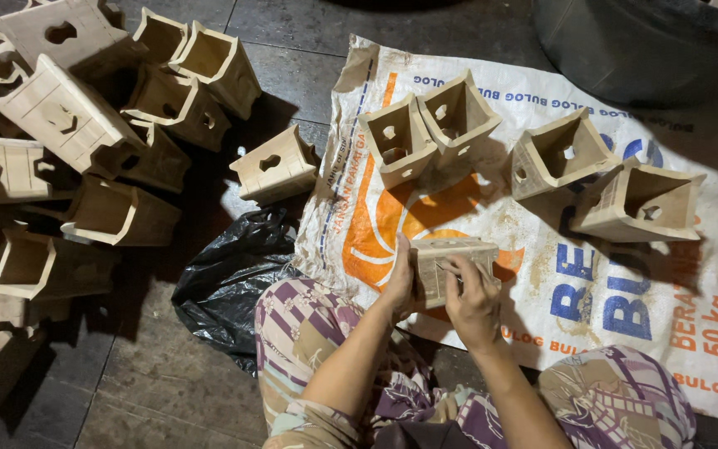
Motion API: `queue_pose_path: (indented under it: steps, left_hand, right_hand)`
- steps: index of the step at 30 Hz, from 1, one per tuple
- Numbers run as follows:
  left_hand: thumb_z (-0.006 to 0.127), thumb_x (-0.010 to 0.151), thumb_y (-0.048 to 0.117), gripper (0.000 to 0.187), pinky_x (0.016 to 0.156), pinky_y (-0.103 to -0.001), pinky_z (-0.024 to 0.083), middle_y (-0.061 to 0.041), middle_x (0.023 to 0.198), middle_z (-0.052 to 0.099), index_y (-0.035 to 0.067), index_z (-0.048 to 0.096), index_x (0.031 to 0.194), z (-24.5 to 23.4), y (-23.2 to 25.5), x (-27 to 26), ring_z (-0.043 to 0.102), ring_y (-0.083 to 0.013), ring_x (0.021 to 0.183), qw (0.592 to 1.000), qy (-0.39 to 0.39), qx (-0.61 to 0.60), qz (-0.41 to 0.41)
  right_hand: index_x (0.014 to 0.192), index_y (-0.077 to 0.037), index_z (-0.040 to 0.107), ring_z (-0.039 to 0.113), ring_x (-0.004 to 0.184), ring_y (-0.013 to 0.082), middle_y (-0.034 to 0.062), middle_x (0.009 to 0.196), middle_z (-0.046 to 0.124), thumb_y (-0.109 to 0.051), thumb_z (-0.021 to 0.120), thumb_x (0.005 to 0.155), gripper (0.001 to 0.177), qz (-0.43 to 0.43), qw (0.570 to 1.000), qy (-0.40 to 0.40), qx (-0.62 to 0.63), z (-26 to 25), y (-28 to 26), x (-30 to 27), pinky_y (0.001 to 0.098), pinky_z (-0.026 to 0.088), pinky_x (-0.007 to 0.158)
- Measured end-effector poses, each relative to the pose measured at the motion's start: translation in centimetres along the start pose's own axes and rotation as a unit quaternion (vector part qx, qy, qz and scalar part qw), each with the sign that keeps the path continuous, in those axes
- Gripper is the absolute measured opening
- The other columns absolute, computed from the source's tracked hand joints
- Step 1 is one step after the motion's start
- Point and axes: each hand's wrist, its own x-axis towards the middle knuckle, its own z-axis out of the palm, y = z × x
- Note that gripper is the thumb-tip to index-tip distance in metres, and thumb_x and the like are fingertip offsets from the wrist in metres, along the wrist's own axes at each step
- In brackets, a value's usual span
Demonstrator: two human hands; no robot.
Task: The person cleans and smooths the surfaces of wooden birdhouses by hand using a small tool, scraping along the joints and edges of several identical pieces.
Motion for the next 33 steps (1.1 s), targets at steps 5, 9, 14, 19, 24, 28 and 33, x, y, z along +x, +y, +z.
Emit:
queue_pose_path:
  steps: [5,9,14,19,24,28,33]
  left_hand:
    - [0.048,0.091,0.091,0.076,0.069,-0.03,0.064,-0.006,0.1,0.076,0.02,0.066,0.111,-1.2,-1.0,0.4,0.077,-0.0182,0.082,0.999,-0.016,0.026,-0.008]
    - [0.036,0.094,0.092,0.086,0.087,-0.037,0.066,-0.009,0.121,0.076,0.018,0.065,0.126,-1.3,-1.1,1.5,0.078,-0.0236,0.104,0.998,-0.013,0.055,-0.01]
    - [0.048,0.091,0.092,0.088,0.089,-0.042,0.065,-0.015,0.125,0.073,0.015,0.066,0.13,-11.3,-6.5,12.2,0.076,-0.0285,0.106,0.999,-0.002,0.051,-0.011]
    - [0.099,0.072,0.048,0.082,0.083,-0.043,0.06,-0.016,0.109,0.069,0.003,0.058,0.127,-5.4,0.2,1.1,0.068,-0.0254,0.1,0.939,-0.05,0.314,0.129]
    - [0.082,0.082,0.007,0.045,0.08,-0.04,0.063,-0.014,0.099,0.072,-0.003,0.062,0.121,-1.7,0.9,-1.6,0.07,-0.0221,0.091,0.951,-0.076,0.251,0.165]
    - [0.079,0.078,0.029,0.038,0.077,-0.048,0.053,-0.014,0.087,0.076,0.005,0.073,0.106,-6.1,-0.6,4.8,0.074,-0.0301,0.077,0.996,0.01,0.086,-0.011]
    - [0.074,0.089,0.013,0.021,0.069,-0.029,0.064,-0.018,0.093,0.079,-0.003,0.073,0.102,-2.0,2.7,1.4,0.08,-0.0265,0.078,0.974,0.065,-0.182,-0.117]
  right_hand:
    - [0.114,-0.006,0.071,0.076,0.087,0.0285,0.0111,0.091,0.078,0.009,0.068,0.09,0.028,-0.043,0.997,-0.054,-0.026,0.4,0.5,-0.4,0.036,0.062,0.077]
    - [0.108,-0.009,0.069,0.076,0.086,0.0322,0.0121,0.087,0.074,-0.001,0.065,0.092,0.018,-0.037,0.987,-0.138,-0.073,0.5,2.3,-3.5,0.0405,0.061,0.076]
    - [0.111,-0.007,0.07,0.076,0.079,0.0324,0.0143,0.087,0.076,-0.002,0.07,0.09,0.021,0.069,0.989,-0.129,-0.017,-4.7,-0.7,-2.6,0.0395,0.061,0.07]
    - [0.128,-0.008,0.07,0.071,0.069,0.0222,0.0133,0.096,0.081,-0.002,0.075,0.091,0.037,0.301,0.948,-0.059,0.086,-10.5,0.9,-0.2,0.0347,0.056,0.064]
    - [0.133,0.0,0.061,0.066,0.081,0.013,0.0179,0.102,0.076,0.006,0.072,0.096,0.04,0.326,0.917,0.105,0.204,-9.7,7.1,-2.1,0.024,0.052,0.073]
    - [0.133,0.004,0.059,0.067,0.083,0.0152,0.0198,0.1,0.074,0.009,0.071,0.099,0.036,0.315,0.916,0.142,0.203,-10.2,8.5,-2.1,0.0249,0.052,0.075]
    - [0.135,0.004,0.06,0.071,0.09,0.0251,0.0236,0.104,0.074,0.011,0.069,0.098,0.039,0.311,0.912,0.142,0.225,-9.0,6.1,-1.6,0.0311,0.055,0.081]
